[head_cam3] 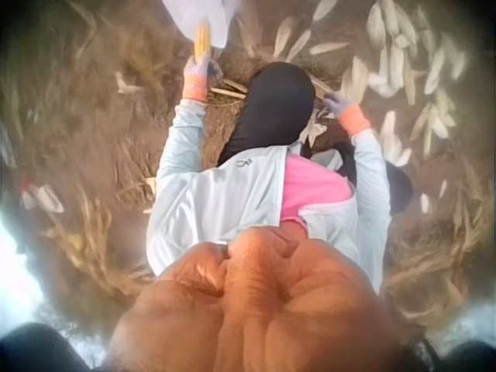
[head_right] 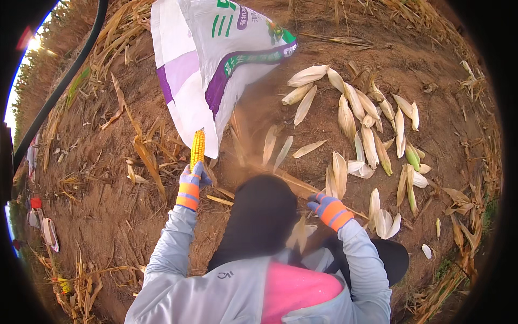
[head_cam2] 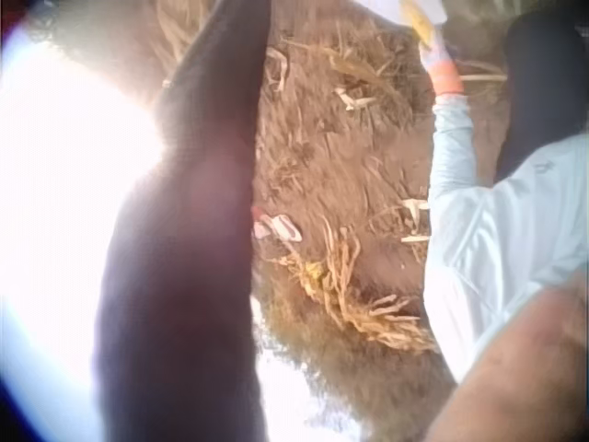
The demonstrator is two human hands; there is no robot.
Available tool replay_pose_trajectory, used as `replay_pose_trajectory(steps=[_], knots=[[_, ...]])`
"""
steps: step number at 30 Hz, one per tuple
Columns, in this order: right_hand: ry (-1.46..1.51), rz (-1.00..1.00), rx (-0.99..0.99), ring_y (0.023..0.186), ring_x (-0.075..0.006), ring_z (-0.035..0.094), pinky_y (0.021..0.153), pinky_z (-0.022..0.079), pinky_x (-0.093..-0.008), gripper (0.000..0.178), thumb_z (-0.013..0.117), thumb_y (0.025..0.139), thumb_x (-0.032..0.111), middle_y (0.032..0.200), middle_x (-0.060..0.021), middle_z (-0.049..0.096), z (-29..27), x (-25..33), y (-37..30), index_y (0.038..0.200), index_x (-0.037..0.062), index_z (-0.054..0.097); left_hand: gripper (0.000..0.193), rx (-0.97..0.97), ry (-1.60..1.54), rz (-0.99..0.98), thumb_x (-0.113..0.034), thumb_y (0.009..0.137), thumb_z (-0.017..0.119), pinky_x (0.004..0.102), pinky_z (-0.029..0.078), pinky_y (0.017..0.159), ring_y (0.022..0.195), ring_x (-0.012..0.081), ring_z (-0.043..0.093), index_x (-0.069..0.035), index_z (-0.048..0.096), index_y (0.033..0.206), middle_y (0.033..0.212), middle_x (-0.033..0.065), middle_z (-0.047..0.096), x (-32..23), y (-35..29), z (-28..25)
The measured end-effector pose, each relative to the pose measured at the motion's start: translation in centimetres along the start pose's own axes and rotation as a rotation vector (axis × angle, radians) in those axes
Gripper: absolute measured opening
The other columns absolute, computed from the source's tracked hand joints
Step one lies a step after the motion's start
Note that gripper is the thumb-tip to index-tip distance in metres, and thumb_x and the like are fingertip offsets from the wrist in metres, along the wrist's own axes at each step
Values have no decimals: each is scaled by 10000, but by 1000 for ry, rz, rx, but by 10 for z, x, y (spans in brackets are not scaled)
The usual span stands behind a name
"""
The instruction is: The person sits on the ground and shucks corn cobs by hand, removing the husks and silk. They place the shucked corn into a large white and purple bag and discard the husks onto the ground.
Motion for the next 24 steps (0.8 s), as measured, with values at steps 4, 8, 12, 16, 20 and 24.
replay_pose_trajectory(steps=[4, 8, 12, 16, 20, 24], knots=[[12, -84, 28, 834, -311, 561, 742, 423, -361, 356, 494, 799, 342, 871, -175, 595, 2, 7, -1, 1026, 75, 554, 490, 154, -33, 170, -272, 783, 600, 264, 474, 502, 594, 173, 567, -16, 402, 1150, 795, 87, 554, -89, 74, 53], [-56, 10, 116, 908, -303, 543, 792, 412, -362, 424, 461, 804, 384, 963, -166, 582, 21, -25, 13, 1097, 83, 522, 586, -4, 435, 692, -123, 772, 586, 286, 398, 821, 990, 204, 485, 3, 286, 1259, 1128, 150, 466, -137, 120, 57], [-7, 146, 113, 888, -276, 558, 773, 418, -339, 367, 507, 796, 376, 913, -132, 605, 30, -76, 18, 1008, 83, 569, 409, 32, 326, 817, -62, 818, 513, 281, 355, 899, 1055, 188, 464, 23, 383, 1195, 1166, 130, 464, -155, 20, 102], [-66, 161, 171, 836, -273, 574, 744, 433, -338, 377, 511, 777, 377, 879, -134, 613, 36, -129, 49, 947, 51, 596, 313, -10, 179, 1058, -50, 861, 423, 332, 319, 956, 1113, 230, 429, 31, 399, 1163, 1201, 166, 441, -201, -88, 112], [138, 431, -74, 767, -270, 583, 704, 445, -335, 393, 505, 759, 366, 848, -140, 617, 8, -209, 73, 935, 29, 603, 448, 301, 378, 1024, -321, 848, 449, 385, 350, 925, 1059, 289, 467, 29, 420, 1126, 1123, 197, 478, -214, -161, 183], [67, 466, -249, 852, -297, 565, 747, 431, -343, 402, 497, 740, 379, 924, -153, 601, -28, -281, 107, 946, 51, 604, 401, 655, 639, 910, -296, 751, 555, 376, 386, 843, 1016, 301, 471, -71, 466, 1071, 1086, 185, 479, -190, -200, 249]])
Point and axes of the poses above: each hand's wrist, its own y-axis towards the middle knuckle, its own z-axis out of the palm, x = y × z, the point moved 10 cm from there along y, towards the middle knuckle
